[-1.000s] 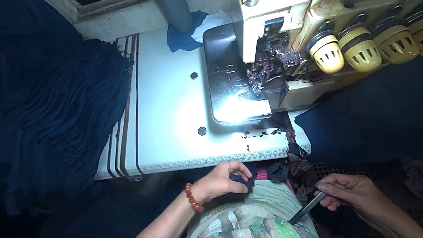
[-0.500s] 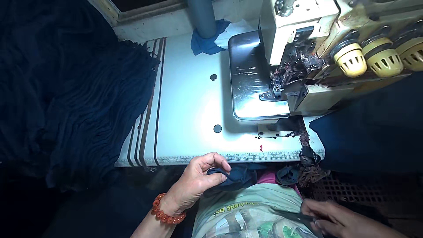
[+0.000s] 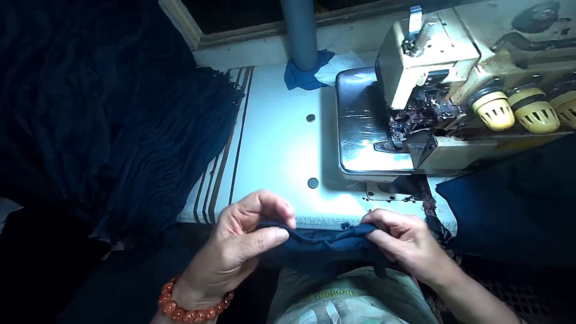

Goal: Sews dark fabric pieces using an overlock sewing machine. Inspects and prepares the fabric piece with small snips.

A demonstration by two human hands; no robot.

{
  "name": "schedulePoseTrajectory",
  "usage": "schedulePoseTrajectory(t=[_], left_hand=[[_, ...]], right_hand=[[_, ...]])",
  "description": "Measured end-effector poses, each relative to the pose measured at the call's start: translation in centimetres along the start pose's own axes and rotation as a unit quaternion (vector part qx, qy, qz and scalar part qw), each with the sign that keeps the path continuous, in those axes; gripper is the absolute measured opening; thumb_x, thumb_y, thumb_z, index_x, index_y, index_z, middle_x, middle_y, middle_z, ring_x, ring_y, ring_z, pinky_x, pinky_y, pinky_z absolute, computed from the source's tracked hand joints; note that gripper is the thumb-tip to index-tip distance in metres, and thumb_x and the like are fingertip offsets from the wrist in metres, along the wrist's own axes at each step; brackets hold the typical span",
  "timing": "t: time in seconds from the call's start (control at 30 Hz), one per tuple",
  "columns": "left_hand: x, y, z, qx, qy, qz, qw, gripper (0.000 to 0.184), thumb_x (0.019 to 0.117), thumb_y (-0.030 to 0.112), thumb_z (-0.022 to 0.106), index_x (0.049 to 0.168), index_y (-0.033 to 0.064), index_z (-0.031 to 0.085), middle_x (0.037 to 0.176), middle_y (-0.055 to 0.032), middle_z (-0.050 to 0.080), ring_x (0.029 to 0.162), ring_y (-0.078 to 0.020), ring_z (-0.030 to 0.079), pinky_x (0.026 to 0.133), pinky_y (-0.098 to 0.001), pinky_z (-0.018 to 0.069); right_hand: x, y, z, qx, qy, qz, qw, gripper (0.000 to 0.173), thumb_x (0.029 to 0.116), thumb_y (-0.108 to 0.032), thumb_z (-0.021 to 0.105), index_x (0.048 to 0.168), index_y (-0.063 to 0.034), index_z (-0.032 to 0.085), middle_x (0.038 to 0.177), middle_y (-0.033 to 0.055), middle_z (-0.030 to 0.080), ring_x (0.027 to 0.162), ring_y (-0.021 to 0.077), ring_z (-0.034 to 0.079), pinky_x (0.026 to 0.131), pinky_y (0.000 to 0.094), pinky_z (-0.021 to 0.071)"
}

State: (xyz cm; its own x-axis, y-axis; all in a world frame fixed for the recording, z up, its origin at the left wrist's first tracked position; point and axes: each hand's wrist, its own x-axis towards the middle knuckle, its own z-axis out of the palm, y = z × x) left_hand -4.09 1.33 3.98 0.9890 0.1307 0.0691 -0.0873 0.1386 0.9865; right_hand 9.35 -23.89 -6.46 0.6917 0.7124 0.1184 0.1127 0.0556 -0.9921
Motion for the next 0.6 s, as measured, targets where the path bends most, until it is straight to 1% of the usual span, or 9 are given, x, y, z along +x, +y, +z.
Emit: schedulePoseTrajectory(t=[0.1, 0.2, 0.23, 0.3, 0.37, 0.4, 0.47, 0.53, 0.6], left_hand=[[-0.9, -1.4, -1.8, 0.175, 0.002, 0.007, 0.984, 0.032, 0.0846, 0.023, 0.078, 0.116, 0.0238, 0.071, 0.101, 0.0077, 0.071, 0.087, -0.0002, 0.066, 0.077, -0.0153, 0.0550], [-2.0, -4.8, -1.5, 0.313, -0.010, -0.001, 0.950, 0.018, 0.0846, 0.017, 0.077, 0.102, 0.0119, 0.075, 0.091, 0.0052, 0.072, 0.079, 0.0009, 0.065, 0.070, -0.0155, 0.0549], [-2.5, -6.1, -1.5, 0.393, -0.008, -0.009, 0.919, 0.012, 0.0856, 0.020, 0.075, 0.095, 0.0124, 0.076, 0.085, 0.0054, 0.071, 0.076, 0.0000, 0.065, 0.067, -0.0184, 0.0554], [-3.6, -8.4, -2.0, 0.501, 0.012, -0.036, 0.864, 0.009, 0.0824, 0.017, 0.070, 0.086, 0.0115, 0.075, 0.079, 0.0000, 0.071, 0.073, -0.0124, 0.068, 0.066, -0.0358, 0.0570], [-5.1, -9.7, -3.4, 0.494, 0.042, -0.082, 0.865, 0.012, 0.0814, 0.009, 0.068, 0.089, 0.0047, 0.076, 0.087, -0.0081, 0.073, 0.084, -0.0233, 0.071, 0.076, -0.0483, 0.0574], [-5.9, -9.9, -4.3, 0.455, 0.069, -0.101, 0.882, 0.014, 0.0831, 0.007, 0.066, 0.091, 0.0020, 0.076, 0.092, -0.0092, 0.074, 0.091, -0.0229, 0.071, 0.083, -0.0478, 0.0556], [-7.2, -9.1, -6.1, 0.341, 0.145, -0.116, 0.922, 0.016, 0.0886, 0.009, 0.062, 0.096, 0.0081, 0.076, 0.095, 0.0036, 0.075, 0.092, -0.0036, 0.069, 0.085, -0.0268, 0.0574], [-7.7, -6.5, -7.6, 0.234, 0.213, -0.102, 0.943, 0.016, 0.0912, 0.016, 0.062, 0.095, 0.0213, 0.076, 0.093, 0.0117, 0.075, 0.087, 0.0021, 0.069, 0.079, -0.0206, 0.0576], [-6.7, -2.5, -8.8, 0.245, 0.220, -0.058, 0.942, 0.009, 0.0905, 0.030, 0.069, 0.092, 0.0322, 0.078, 0.088, 0.0157, 0.074, 0.079, 0.0048, 0.068, 0.071, -0.0164, 0.0571]], right_hand=[[0.6, -2.4, -1.3, 0.120, -0.018, 0.010, 0.993, 0.008, 0.0925, -0.016, 0.069, 0.098, -0.0186, 0.074, 0.069, -0.0088, 0.063, 0.052, -0.0076, 0.049, 0.047, 0.0090, 0.0414], [1.0, -3.7, -1.4, 0.156, -0.034, 0.005, 0.987, 0.008, 0.0921, -0.015, 0.069, 0.097, -0.0170, 0.074, 0.068, -0.0084, 0.063, 0.051, -0.0083, 0.048, 0.047, 0.0079, 0.0408], [1.1, -4.0, -1.3, 0.174, -0.038, 0.015, 0.984, 0.008, 0.0920, -0.014, 0.069, 0.096, -0.0163, 0.074, 0.067, -0.0084, 0.062, 0.051, -0.0085, 0.048, 0.047, 0.0076, 0.0409], [1.3, -4.4, -1.2, 0.221, -0.038, 0.053, 0.973, 0.006, 0.0916, -0.014, 0.069, 0.094, -0.0166, 0.074, 0.063, -0.0091, 0.060, 0.049, -0.0095, 0.048, 0.047, 0.0070, 0.0414], [1.4, -4.6, -1.5, 0.259, -0.022, 0.098, 0.961, 0.005, 0.0896, -0.013, 0.071, 0.090, -0.0162, 0.074, 0.060, -0.0088, 0.059, 0.047, -0.0095, 0.047, 0.045, 0.0070, 0.0402], [1.3, -4.5, -1.7, 0.268, -0.014, 0.114, 0.957, 0.005, 0.0893, -0.012, 0.071, 0.089, -0.0157, 0.074, 0.059, -0.0085, 0.059, 0.047, -0.0095, 0.047, 0.044, 0.0071, 0.0389], [1.2, -3.9, -2.0, 0.265, -0.012, 0.131, 0.955, 0.006, 0.0893, -0.012, 0.070, 0.086, -0.0156, 0.073, 0.058, -0.0083, 0.058, 0.046, -0.0089, 0.047, 0.043, 0.0077, 0.0385], [1.0, -3.4, -1.9, 0.245, -0.029, 0.136, 0.960, 0.009, 0.0915, -0.014, 0.068, 0.084, -0.0171, 0.072, 0.057, -0.0099, 0.056, 0.046, -0.0089, 0.046, 0.043, 0.0079, 0.0377], [0.9, -3.0, -1.5, 0.232, -0.049, 0.133, 0.962, 0.012, 0.0942, -0.016, 0.066, 0.084, -0.0173, 0.072, 0.060, -0.0110, 0.057, 0.048, -0.0091, 0.046, 0.044, 0.0080, 0.0375]])
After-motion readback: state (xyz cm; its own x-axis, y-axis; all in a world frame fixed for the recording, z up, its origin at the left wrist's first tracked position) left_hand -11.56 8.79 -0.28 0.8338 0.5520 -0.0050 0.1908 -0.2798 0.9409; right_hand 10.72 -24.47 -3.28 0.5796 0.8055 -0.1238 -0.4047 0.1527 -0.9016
